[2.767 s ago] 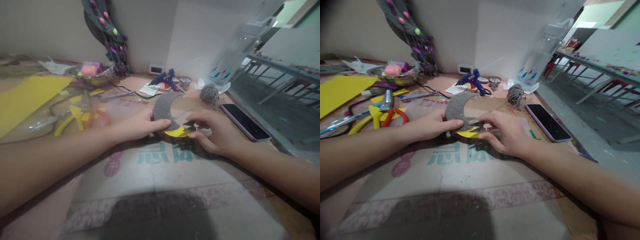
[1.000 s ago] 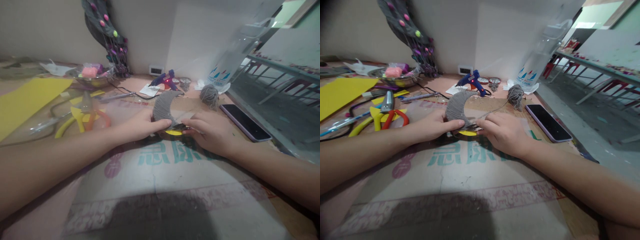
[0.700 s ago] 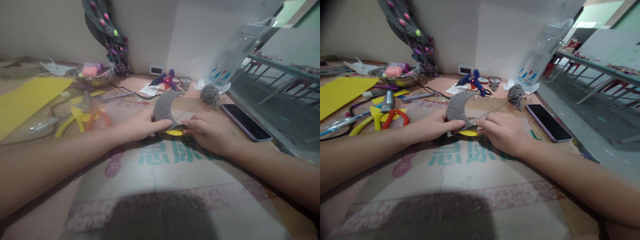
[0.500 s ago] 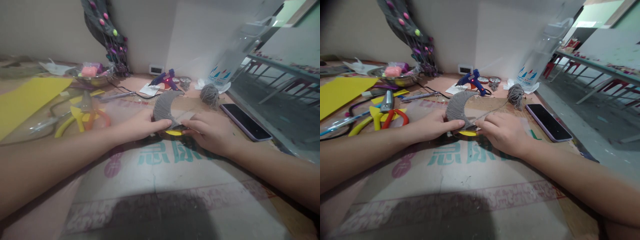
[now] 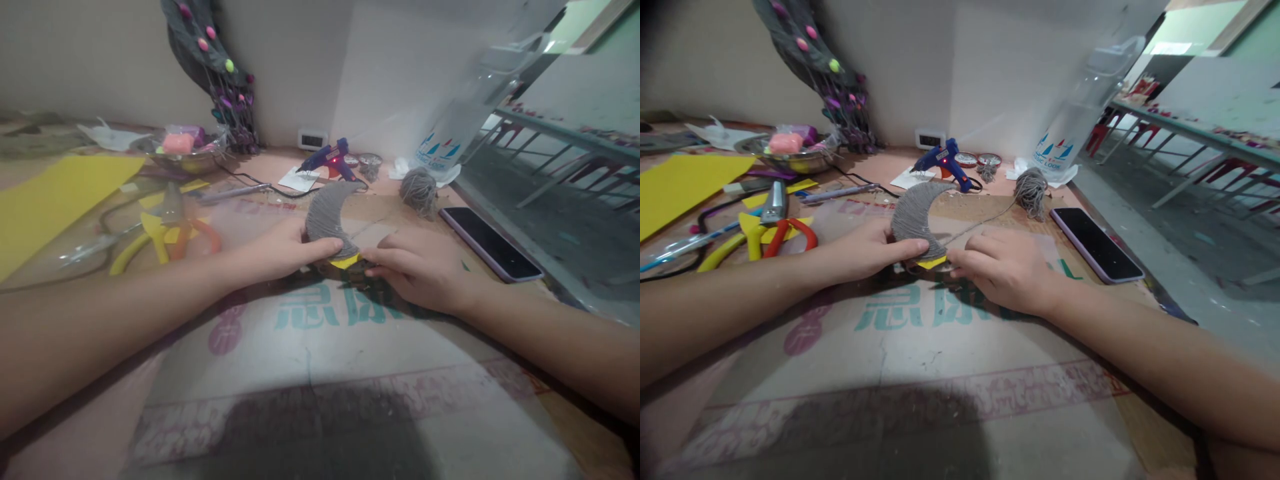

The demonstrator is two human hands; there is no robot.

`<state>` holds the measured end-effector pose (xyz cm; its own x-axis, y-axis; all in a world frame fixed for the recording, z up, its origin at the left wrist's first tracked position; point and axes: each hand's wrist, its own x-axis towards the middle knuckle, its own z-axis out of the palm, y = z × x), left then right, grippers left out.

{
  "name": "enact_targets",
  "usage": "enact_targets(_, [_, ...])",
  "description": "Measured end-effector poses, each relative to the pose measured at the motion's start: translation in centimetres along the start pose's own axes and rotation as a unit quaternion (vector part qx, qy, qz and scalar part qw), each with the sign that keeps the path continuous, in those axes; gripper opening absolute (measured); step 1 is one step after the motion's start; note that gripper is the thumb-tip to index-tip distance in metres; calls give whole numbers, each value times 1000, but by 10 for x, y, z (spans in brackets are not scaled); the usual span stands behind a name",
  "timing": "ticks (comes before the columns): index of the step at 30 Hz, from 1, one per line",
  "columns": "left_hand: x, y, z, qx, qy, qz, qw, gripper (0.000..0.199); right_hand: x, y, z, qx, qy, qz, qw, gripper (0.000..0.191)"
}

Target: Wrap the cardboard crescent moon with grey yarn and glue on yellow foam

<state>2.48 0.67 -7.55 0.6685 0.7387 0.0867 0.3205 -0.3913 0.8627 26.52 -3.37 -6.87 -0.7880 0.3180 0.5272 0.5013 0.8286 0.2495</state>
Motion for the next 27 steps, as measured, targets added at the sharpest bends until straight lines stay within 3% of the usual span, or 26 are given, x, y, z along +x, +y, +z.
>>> enact_targets(3, [1,-2,0,-11,4,0,1000,28,-2,-1,-3,38,-5,-33,999,21])
enact_targets(8, [2,-4,0,-37,21,-10,999,27,-5,0,-5,9,-27,13,1000,23])
enact_targets(12, [1,-1,0,-43,20,-10,999,27,-4,-1,-2,-3,-14,-39,999,33])
enact_targets(16, [1,1,-1,-27,24,-20,999,28,-2,-3,0,13,-8,-57,998,8])
enact_targets(23, [0,0,0,-43,27,-27,998,28,-3,-1,1,33,-11,5,999,14])
enact_targets(27, [0,-2,0,-38,21,-26,999,29,-1,0,-1,24,-47,52,997,16])
